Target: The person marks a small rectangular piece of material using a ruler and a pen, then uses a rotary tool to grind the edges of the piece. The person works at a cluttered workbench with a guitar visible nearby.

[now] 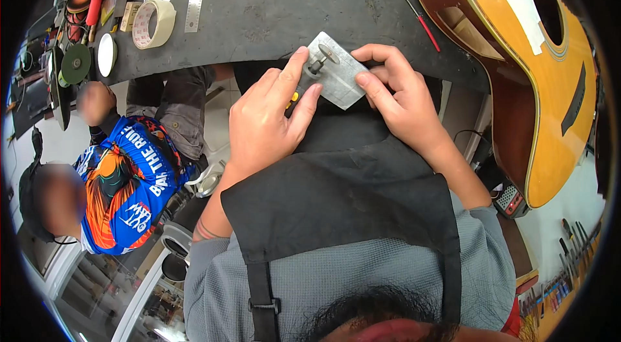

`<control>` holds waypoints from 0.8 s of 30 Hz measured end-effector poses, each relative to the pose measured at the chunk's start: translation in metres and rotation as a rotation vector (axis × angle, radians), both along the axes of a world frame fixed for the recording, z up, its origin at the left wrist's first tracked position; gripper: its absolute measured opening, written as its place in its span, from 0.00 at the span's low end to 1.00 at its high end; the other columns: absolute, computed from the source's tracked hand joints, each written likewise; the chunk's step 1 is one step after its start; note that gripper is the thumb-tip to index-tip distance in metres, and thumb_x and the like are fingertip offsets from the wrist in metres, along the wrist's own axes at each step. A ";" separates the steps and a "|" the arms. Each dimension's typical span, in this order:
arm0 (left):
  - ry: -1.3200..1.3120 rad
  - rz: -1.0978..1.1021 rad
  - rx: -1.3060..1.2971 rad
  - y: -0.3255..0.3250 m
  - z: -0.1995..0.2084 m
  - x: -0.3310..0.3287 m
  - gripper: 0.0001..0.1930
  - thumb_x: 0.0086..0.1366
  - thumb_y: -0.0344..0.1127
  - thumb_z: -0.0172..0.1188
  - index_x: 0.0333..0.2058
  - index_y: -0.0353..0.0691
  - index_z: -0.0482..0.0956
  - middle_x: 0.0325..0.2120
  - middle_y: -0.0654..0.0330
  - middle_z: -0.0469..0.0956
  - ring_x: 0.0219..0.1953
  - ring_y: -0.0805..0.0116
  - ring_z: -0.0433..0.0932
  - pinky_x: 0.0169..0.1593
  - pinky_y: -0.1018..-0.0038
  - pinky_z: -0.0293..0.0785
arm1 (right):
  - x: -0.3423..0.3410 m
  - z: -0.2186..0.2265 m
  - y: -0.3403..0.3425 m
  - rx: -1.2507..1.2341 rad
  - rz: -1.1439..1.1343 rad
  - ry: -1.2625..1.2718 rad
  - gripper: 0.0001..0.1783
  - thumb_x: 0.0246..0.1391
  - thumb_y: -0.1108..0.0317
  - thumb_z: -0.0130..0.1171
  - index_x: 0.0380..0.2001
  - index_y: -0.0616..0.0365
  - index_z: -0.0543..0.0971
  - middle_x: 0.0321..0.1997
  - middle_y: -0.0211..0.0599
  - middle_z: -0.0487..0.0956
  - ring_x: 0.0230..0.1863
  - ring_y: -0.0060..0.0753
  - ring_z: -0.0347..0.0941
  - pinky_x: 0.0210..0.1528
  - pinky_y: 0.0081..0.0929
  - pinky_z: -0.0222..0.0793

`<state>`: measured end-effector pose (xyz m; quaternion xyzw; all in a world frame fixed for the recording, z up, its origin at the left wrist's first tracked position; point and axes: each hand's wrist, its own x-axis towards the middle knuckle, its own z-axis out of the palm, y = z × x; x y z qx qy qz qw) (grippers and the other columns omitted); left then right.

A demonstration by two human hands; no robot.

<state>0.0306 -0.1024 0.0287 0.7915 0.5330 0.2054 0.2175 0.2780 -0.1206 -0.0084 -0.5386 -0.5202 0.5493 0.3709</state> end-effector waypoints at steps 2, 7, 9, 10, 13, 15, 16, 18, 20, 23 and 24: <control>-0.005 0.000 -0.005 0.001 0.000 -0.001 0.29 0.71 0.29 0.77 0.70 0.36 0.85 0.40 0.48 0.90 0.37 0.57 0.88 0.44 0.67 0.83 | -0.001 0.002 0.002 -0.018 0.007 0.001 0.17 0.78 0.68 0.66 0.64 0.57 0.80 0.36 0.41 0.92 0.36 0.29 0.88 0.44 0.29 0.79; -0.010 0.002 -0.009 0.002 0.000 -0.001 0.29 0.72 0.29 0.77 0.70 0.35 0.85 0.40 0.48 0.90 0.37 0.57 0.88 0.44 0.67 0.83 | -0.001 0.000 0.002 -0.005 0.010 -0.008 0.17 0.78 0.68 0.66 0.64 0.57 0.80 0.34 0.40 0.90 0.33 0.28 0.85 0.42 0.28 0.77; -0.019 -0.001 -0.003 0.002 -0.002 -0.001 0.28 0.72 0.29 0.77 0.70 0.35 0.85 0.40 0.48 0.90 0.38 0.58 0.89 0.45 0.67 0.83 | -0.001 -0.001 0.002 -0.002 0.006 -0.012 0.17 0.78 0.68 0.66 0.64 0.57 0.80 0.33 0.39 0.89 0.32 0.27 0.84 0.42 0.28 0.77; -0.031 -0.009 0.027 0.002 -0.006 -0.002 0.30 0.71 0.31 0.78 0.70 0.37 0.84 0.37 0.51 0.87 0.35 0.58 0.87 0.42 0.66 0.83 | -0.002 -0.002 0.002 0.001 0.003 -0.014 0.17 0.78 0.68 0.66 0.64 0.56 0.80 0.32 0.39 0.88 0.32 0.28 0.84 0.42 0.28 0.77; -0.049 -0.022 0.090 0.003 -0.013 -0.004 0.32 0.69 0.34 0.79 0.71 0.39 0.84 0.32 0.56 0.82 0.30 0.58 0.83 0.37 0.62 0.81 | -0.001 -0.002 0.003 -0.009 0.010 -0.029 0.17 0.78 0.67 0.66 0.64 0.56 0.80 0.32 0.39 0.88 0.31 0.29 0.84 0.41 0.29 0.77; -0.042 -0.021 0.087 0.003 -0.012 -0.004 0.32 0.69 0.34 0.79 0.71 0.39 0.84 0.32 0.56 0.82 0.31 0.58 0.83 0.37 0.62 0.81 | -0.001 -0.001 0.003 -0.010 0.013 -0.036 0.17 0.78 0.67 0.67 0.64 0.55 0.80 0.32 0.39 0.88 0.31 0.30 0.84 0.41 0.29 0.77; -0.042 -0.021 0.085 0.003 -0.012 -0.004 0.32 0.69 0.34 0.79 0.71 0.39 0.84 0.32 0.56 0.82 0.31 0.58 0.83 0.37 0.62 0.81 | -0.001 -0.001 0.003 -0.005 0.011 -0.035 0.17 0.78 0.67 0.67 0.64 0.55 0.80 0.32 0.39 0.88 0.31 0.30 0.84 0.41 0.29 0.77; -0.044 -0.022 0.083 0.004 -0.012 -0.004 0.32 0.69 0.34 0.79 0.71 0.40 0.84 0.32 0.56 0.82 0.31 0.58 0.84 0.37 0.62 0.81 | -0.001 -0.002 0.003 0.008 0.008 -0.037 0.17 0.78 0.66 0.66 0.64 0.55 0.80 0.32 0.39 0.88 0.31 0.31 0.85 0.41 0.29 0.77; -0.039 -0.024 0.085 0.004 -0.013 -0.004 0.32 0.70 0.34 0.79 0.71 0.39 0.84 0.32 0.56 0.82 0.31 0.58 0.84 0.37 0.62 0.81 | -0.002 -0.003 0.003 0.022 0.008 -0.040 0.17 0.78 0.66 0.66 0.64 0.55 0.80 0.32 0.40 0.88 0.32 0.32 0.85 0.41 0.30 0.78; -0.023 -0.003 0.017 0.003 -0.006 -0.002 0.30 0.71 0.31 0.78 0.70 0.36 0.84 0.38 0.50 0.88 0.36 0.57 0.87 0.43 0.65 0.83 | -0.002 -0.003 0.004 0.015 0.005 -0.037 0.17 0.78 0.66 0.67 0.64 0.55 0.80 0.32 0.40 0.88 0.32 0.33 0.86 0.41 0.30 0.78; -0.016 0.007 -0.017 0.003 -0.003 0.000 0.29 0.72 0.29 0.77 0.70 0.35 0.84 0.42 0.47 0.90 0.39 0.57 0.89 0.46 0.67 0.84 | -0.002 -0.004 0.004 0.017 0.004 -0.035 0.17 0.78 0.66 0.67 0.64 0.55 0.80 0.32 0.40 0.88 0.32 0.33 0.86 0.41 0.30 0.78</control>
